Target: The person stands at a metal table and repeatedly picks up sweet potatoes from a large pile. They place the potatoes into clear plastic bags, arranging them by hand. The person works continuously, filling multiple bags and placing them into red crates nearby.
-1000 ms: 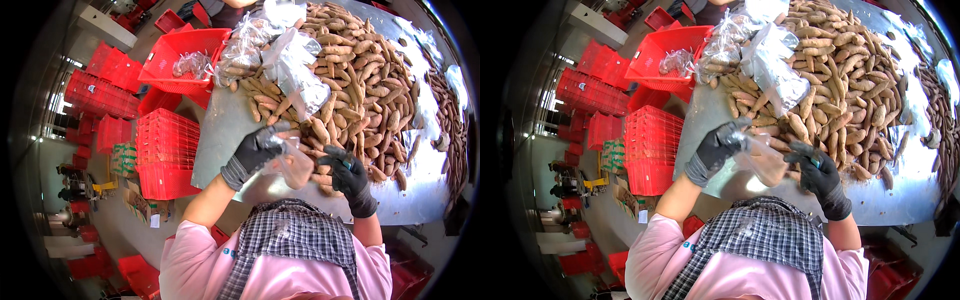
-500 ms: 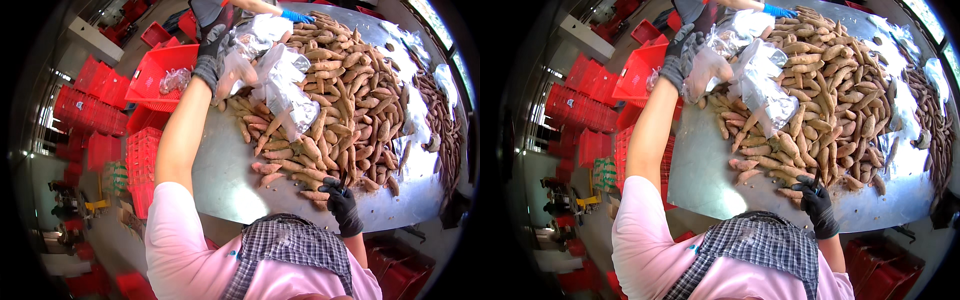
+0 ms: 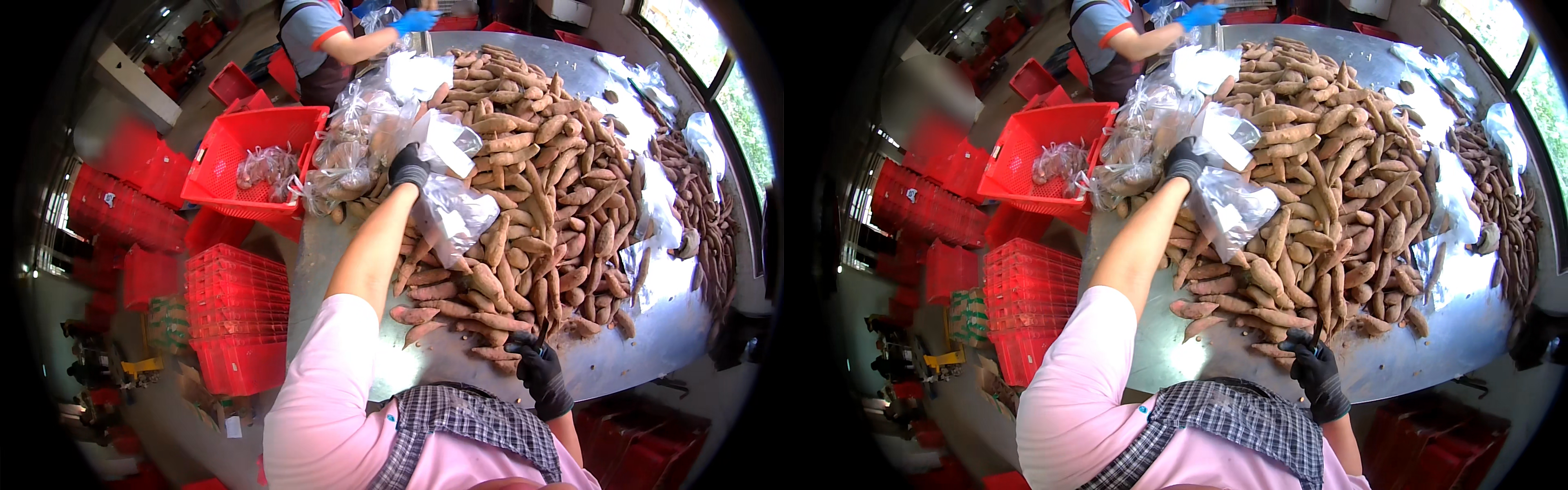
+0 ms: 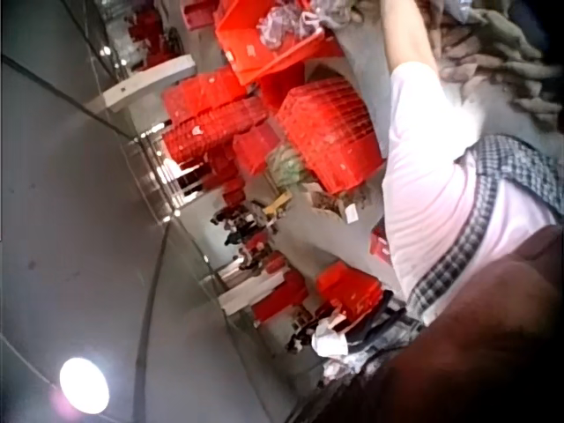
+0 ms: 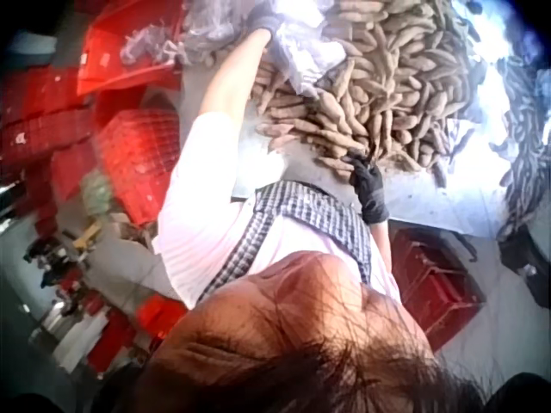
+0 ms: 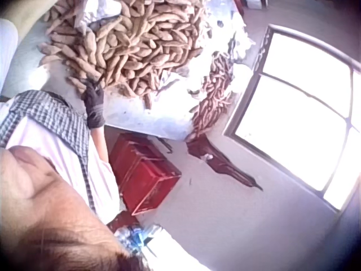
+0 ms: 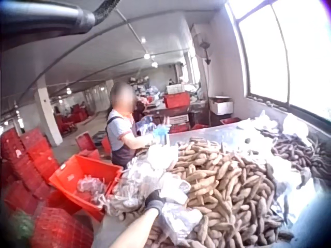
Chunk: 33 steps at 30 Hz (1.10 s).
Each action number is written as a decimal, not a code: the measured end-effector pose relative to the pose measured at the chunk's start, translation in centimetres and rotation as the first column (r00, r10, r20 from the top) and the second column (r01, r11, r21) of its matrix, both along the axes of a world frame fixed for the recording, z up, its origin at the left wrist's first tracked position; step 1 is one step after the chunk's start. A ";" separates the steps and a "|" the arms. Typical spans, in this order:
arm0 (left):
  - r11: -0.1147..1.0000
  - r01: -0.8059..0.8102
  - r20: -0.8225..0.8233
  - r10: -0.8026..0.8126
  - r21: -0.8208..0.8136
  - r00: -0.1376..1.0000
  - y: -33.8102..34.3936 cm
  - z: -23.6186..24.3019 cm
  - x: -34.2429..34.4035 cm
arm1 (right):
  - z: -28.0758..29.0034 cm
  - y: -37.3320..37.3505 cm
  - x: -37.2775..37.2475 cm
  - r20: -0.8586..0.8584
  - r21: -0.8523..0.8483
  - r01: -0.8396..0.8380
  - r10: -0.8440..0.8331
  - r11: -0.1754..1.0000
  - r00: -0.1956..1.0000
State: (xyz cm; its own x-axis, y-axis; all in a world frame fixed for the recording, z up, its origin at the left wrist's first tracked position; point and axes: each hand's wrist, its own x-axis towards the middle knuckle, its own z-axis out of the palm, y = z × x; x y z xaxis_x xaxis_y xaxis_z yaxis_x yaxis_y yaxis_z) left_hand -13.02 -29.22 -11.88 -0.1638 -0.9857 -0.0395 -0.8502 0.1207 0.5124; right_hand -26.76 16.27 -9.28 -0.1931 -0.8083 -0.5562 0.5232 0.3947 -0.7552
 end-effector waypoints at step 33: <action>0.306 0.921 -0.969 0.014 0.240 0.247 35.2 3.3 -39.8 | -9.9 22.8 -23.8 -0.026 0.103 0.680 -0.681 0.726 0.732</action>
State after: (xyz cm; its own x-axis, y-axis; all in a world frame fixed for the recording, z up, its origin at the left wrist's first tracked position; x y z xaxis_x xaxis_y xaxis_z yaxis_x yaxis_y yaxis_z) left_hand -52.83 5.95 -8.55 -0.9607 -0.2659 -0.0802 0.0543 -0.4631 0.8847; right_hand -50.54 39.11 -19.14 -0.6622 -0.4034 -0.6315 0.6899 0.0007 -0.7239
